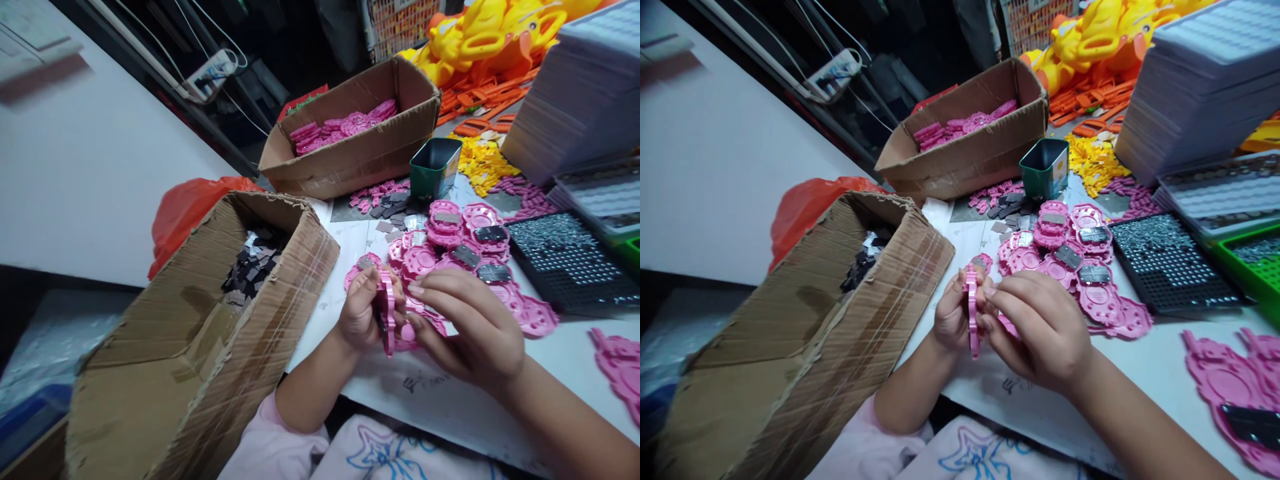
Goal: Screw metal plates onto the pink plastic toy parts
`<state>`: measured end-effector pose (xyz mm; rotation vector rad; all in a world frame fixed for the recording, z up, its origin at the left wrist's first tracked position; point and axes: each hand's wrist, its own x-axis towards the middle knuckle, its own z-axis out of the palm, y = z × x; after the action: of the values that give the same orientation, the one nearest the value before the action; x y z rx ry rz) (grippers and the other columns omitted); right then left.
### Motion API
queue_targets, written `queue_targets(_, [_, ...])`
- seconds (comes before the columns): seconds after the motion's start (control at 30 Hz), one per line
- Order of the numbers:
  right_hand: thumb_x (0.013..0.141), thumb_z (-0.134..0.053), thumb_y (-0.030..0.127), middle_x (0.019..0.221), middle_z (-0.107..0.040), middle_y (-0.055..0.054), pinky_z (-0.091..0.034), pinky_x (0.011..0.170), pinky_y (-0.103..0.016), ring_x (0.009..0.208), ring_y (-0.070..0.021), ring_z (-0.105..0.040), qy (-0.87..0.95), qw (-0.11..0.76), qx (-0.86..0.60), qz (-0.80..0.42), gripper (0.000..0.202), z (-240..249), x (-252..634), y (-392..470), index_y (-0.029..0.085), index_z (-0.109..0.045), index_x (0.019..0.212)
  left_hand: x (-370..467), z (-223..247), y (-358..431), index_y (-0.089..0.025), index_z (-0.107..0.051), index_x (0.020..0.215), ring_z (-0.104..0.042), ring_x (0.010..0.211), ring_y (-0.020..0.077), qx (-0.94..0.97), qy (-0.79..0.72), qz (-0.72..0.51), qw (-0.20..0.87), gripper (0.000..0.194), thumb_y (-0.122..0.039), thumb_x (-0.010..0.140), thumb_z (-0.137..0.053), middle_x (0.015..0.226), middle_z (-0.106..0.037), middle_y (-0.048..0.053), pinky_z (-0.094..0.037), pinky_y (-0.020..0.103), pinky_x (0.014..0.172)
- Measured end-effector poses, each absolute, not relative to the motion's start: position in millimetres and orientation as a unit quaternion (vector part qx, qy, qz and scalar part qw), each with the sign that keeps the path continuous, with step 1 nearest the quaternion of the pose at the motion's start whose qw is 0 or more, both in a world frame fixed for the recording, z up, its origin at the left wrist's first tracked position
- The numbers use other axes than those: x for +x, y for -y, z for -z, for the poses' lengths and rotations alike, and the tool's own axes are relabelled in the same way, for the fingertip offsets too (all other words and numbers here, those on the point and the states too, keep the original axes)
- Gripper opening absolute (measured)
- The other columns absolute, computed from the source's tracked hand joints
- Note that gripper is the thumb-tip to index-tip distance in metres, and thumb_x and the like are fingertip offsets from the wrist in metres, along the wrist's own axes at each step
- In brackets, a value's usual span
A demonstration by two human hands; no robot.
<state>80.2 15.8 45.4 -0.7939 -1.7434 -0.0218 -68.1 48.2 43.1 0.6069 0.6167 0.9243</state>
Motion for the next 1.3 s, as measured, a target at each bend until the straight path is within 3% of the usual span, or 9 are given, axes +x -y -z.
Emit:
queue_targets(0.23, [0.080, -0.060, 0.017, 0.098, -0.057, -0.009, -0.050, 0.083, -0.031, 0.094, -0.0143, -0.055, 0.739, 0.576, -0.350, 0.004, 0.025, -47.6, 76.0, -16.0, 0.011, -0.053, 0.103, -66.4, -45.5, -50.8, -0.015, -0.061, 0.075, -0.051, 0.049, 0.0060, 0.306, -0.334, -0.455, 0.767, 0.035, -0.043, 0.064, -0.077, 0.059, -0.056, -0.002, -0.042, 0.016, 0.049])
queue_targets(0.47, [0.081, -0.059, 0.024, 0.103, -0.057, -0.008, -0.049, 0.085, -0.033, 0.099, -0.0164, -0.054, 0.721, 0.571, -0.391, -0.002, 0.022, -43.2, 70.1, -20.0, 0.010, -0.056, 0.098, -57.4, -48.3, -53.3, -0.015, -0.064, 0.084, -0.060, 0.066, 0.0093, 0.338, -0.350, -0.468, 0.738, 0.029, -0.042, 0.076, -0.068, 0.076, -0.063, 0.000, -0.048, 0.019, 0.064])
queue_targets(0.63, [0.081, -0.058, 0.017, 0.100, -0.057, -0.008, -0.048, 0.085, -0.032, 0.095, -0.0145, -0.054, 0.703, 0.596, -0.386, -0.031, 0.016, -46.6, 71.7, -18.8, 0.009, -0.054, 0.095, -55.3, -46.9, -52.1, -0.015, -0.063, 0.085, -0.060, 0.070, 0.0089, 0.345, -0.345, -0.473, 0.734, 0.030, -0.041, 0.073, -0.072, 0.079, -0.063, 0.000, -0.049, 0.017, 0.066])
queue_targets(0.8, [0.082, -0.052, 0.006, 0.088, -0.055, -0.004, -0.047, 0.079, -0.023, 0.087, -0.0086, -0.053, 0.644, 0.642, -0.392, -0.139, 0.010, -43.9, 73.6, -19.8, 0.011, -0.049, 0.090, -53.2, -49.4, -52.8, -0.015, -0.061, 0.079, -0.058, 0.060, 0.0083, 0.341, -0.359, -0.484, 0.721, 0.028, -0.037, 0.069, -0.075, 0.070, -0.061, -0.002, -0.047, 0.018, 0.060])
queue_targets(0.93, [0.087, -0.050, 0.014, 0.084, -0.050, -0.002, -0.048, 0.072, -0.020, 0.081, -0.0061, -0.053, 0.564, 0.683, -0.354, -0.299, 0.006, -42.9, 70.1, -21.3, 0.013, -0.045, 0.087, -54.3, -52.7, -52.6, -0.016, -0.059, 0.083, -0.055, 0.049, 0.0083, 0.337, -0.364, -0.453, 0.741, 0.030, -0.038, 0.068, -0.074, 0.063, -0.059, -0.003, -0.044, 0.019, 0.050])
queue_targets(1.1, [0.090, -0.051, 0.028, 0.080, -0.049, -0.001, -0.049, 0.064, -0.016, 0.072, -0.0050, -0.054, 0.436, 0.696, -0.310, -0.479, 0.019, -47.8, 68.5, -23.3, 0.013, -0.041, 0.086, -55.5, -55.8, -51.6, -0.016, -0.059, 0.080, -0.055, 0.043, 0.0100, 0.352, -0.359, -0.431, 0.749, 0.030, -0.039, 0.067, -0.072, 0.063, -0.061, -0.002, -0.040, 0.020, 0.041])
queue_targets(1.2, [0.090, -0.053, 0.037, 0.082, -0.052, -0.002, -0.049, 0.065, -0.015, 0.072, -0.0049, -0.055, 0.392, 0.676, -0.333, -0.528, 0.025, -47.6, 69.5, -24.0, 0.014, -0.046, 0.095, -55.4, -56.9, -50.9, -0.015, -0.058, 0.076, -0.053, 0.043, 0.0080, 0.349, -0.370, -0.434, 0.744, 0.030, -0.038, 0.064, -0.074, 0.062, -0.060, -0.002, -0.039, 0.019, 0.042])
queue_targets(1.3, [0.090, -0.052, 0.035, 0.084, -0.053, -0.003, -0.048, 0.067, -0.015, 0.075, -0.0046, -0.055, 0.413, 0.665, -0.346, -0.517, 0.023, -46.1, 68.8, -23.2, 0.013, -0.051, 0.097, -57.4, -58.0, -48.7, -0.014, -0.058, 0.075, -0.046, 0.041, 0.0056, 0.354, -0.357, -0.429, 0.750, 0.031, -0.037, 0.063, -0.075, 0.055, -0.054, -0.003, -0.036, 0.017, 0.041])
